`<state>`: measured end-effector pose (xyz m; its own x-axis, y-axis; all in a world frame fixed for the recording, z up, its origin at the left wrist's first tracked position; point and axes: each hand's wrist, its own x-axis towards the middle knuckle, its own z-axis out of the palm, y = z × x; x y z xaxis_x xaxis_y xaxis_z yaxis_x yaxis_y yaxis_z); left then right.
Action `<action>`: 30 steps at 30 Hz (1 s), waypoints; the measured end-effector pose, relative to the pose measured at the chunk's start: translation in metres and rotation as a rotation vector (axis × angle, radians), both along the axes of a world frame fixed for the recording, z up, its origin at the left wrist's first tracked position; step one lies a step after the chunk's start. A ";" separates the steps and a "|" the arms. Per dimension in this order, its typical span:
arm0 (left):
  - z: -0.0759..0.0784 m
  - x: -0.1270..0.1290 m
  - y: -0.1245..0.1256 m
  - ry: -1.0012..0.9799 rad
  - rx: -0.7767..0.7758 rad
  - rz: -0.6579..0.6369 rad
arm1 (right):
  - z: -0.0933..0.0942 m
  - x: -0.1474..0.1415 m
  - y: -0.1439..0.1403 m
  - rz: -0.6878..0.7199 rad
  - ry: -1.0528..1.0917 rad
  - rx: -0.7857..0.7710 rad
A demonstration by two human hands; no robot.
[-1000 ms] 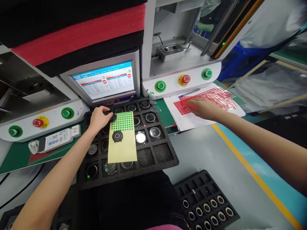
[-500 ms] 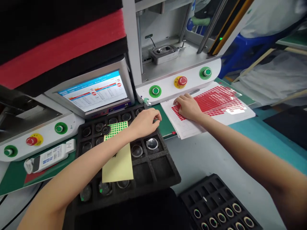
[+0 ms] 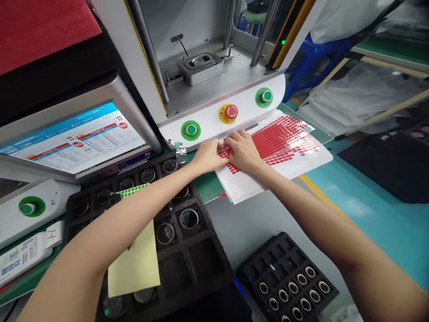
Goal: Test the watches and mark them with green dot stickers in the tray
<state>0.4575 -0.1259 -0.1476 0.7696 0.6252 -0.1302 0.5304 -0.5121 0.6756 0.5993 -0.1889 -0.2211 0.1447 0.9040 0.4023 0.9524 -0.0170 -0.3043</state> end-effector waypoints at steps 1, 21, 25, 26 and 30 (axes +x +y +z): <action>-0.002 0.001 -0.001 -0.013 -0.014 0.017 | 0.000 0.000 0.000 -0.003 0.018 0.010; -0.031 0.008 0.012 -0.071 -0.285 0.262 | 0.008 0.006 -0.014 0.102 0.484 0.035; -0.029 0.010 0.010 -0.046 -0.321 0.289 | 0.009 0.006 -0.016 0.132 0.532 0.011; -0.028 0.011 0.010 -0.043 -0.325 0.298 | 0.009 0.006 -0.017 0.130 0.536 0.010; -0.028 0.012 0.008 -0.022 -0.334 0.331 | 0.010 0.004 -0.020 0.105 0.525 0.025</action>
